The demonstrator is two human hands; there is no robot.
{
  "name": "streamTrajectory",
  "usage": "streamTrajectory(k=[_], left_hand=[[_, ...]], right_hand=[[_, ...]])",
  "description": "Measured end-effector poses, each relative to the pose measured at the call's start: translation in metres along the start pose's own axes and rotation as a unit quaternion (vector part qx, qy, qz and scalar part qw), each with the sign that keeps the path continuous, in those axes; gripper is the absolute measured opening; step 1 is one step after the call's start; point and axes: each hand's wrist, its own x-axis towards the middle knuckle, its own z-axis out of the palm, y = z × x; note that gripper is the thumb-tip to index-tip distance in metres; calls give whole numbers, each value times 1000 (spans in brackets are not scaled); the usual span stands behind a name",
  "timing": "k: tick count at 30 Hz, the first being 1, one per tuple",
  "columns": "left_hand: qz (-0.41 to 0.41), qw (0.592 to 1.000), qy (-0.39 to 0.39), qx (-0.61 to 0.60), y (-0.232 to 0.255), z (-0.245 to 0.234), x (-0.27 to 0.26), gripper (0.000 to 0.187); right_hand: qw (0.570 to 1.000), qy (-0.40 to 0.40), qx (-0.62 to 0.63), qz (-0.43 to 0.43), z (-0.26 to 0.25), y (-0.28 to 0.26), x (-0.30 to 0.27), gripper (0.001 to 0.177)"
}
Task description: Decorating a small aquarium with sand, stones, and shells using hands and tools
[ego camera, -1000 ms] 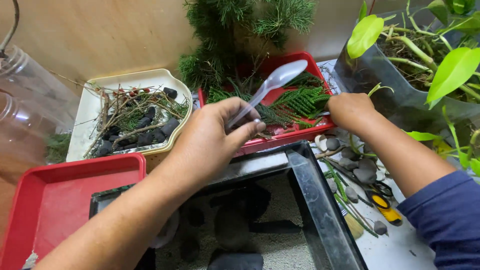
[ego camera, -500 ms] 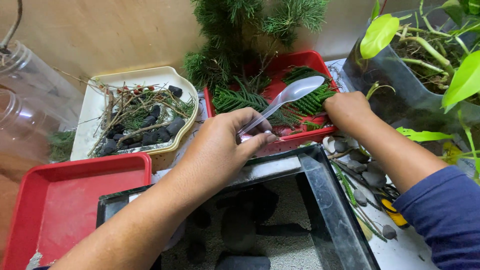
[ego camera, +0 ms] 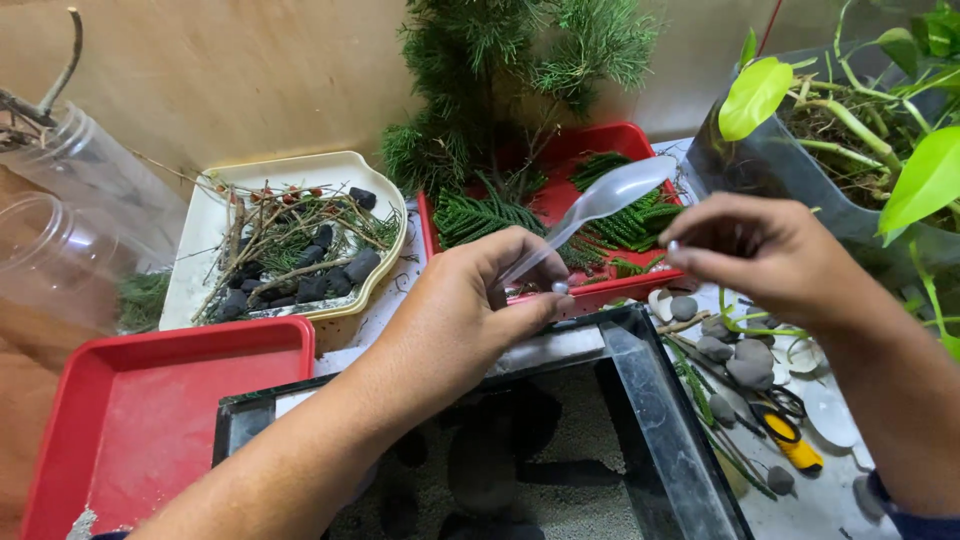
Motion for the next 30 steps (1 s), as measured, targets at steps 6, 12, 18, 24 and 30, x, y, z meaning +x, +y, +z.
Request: streamTrajectory(k=[6, 12, 18, 24, 30], left_hand=[[15, 1000, -9, -23, -1, 8, -5, 14], [17, 1000, -11, -23, 1, 9, -9, 15], [-5, 998, -25, -59, 10, 10, -10, 9], [17, 963, -37, -265, -4, 13, -4, 16], [-59, 969, -19, -239, 13, 2, -5, 22]], right_hand=[[998, 1, 55, -25, 18, -29, -27, 21], [999, -21, 26, -40, 23, -39, -28, 18], [985, 16, -14, -170, 39, -70, -28, 22], [957, 51, -94, -268, 54, -97, -22, 24], [967, 49, -63, -243, 55, -103, -18, 22]])
